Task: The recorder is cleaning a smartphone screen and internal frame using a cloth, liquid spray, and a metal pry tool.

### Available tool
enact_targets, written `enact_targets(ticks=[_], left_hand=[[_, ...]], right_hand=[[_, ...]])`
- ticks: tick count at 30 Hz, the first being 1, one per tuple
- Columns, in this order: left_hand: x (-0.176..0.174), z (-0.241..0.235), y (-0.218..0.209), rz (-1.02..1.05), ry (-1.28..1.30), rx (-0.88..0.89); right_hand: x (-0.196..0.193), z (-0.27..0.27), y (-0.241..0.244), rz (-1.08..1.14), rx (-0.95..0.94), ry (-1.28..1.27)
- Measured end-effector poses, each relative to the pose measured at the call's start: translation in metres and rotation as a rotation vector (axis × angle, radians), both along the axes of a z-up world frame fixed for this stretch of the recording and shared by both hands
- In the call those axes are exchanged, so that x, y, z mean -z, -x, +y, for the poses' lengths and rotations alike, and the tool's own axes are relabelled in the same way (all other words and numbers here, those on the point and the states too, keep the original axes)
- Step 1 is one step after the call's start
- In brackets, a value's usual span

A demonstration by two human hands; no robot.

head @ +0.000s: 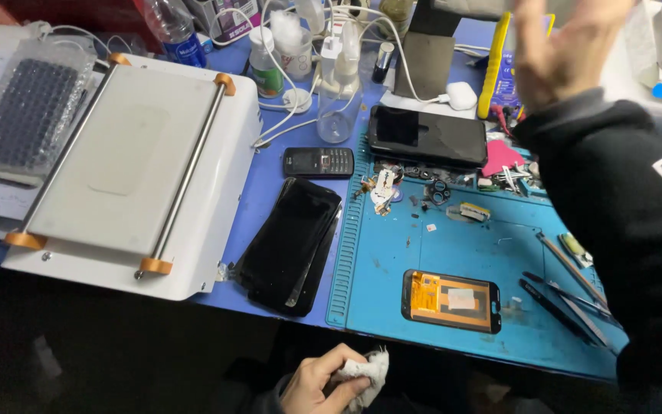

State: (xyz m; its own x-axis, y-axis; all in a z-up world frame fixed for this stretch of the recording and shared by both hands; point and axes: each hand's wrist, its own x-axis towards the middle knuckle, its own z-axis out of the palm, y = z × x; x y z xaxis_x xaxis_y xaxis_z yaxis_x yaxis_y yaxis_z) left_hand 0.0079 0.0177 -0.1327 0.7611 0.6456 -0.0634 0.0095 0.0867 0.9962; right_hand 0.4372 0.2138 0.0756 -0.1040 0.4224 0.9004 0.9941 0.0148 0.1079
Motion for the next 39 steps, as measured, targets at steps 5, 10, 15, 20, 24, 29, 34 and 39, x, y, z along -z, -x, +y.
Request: enact_targets(ticks=[5,10,15,20,24,29,34,39], left_hand=[[-0.032,-0.008,0.007,-0.005,-0.186,-0.142],[-0.053,-0.021,0.027,0.095,-0.172,-0.334],[-0.067,-0.029,0.041,0.058,-0.316,-0.463],[-0.09,-0.024,0.055,0.017,-0.344,-0.595],[-0.107,-0.015,0.069,-0.175,-0.223,-0.661],[-0.117,-0.018,0.069,-0.521,0.17,-0.469],[-0.118,-0.029,0.062,-0.572,0.276,-0.333],[-0.123,-0.036,0.065,-0.566,0.344,-0.339]], right_hand=[[-0.007,-0.015,0.133,0.306,-0.69,0.447],[0.049,0.053,0.141,0.294,-0.74,0.446],[0.073,0.085,0.15,0.549,-0.768,0.482],[0.057,0.018,0.121,0.5,-0.657,0.4],[0.043,-0.146,0.141,0.5,-0.821,0.635],[0.022,-0.248,0.239,0.407,-0.935,0.875],[0.035,-0.263,0.251,0.314,-0.94,1.115],[0.046,-0.268,0.25,0.319,-0.93,1.073]])
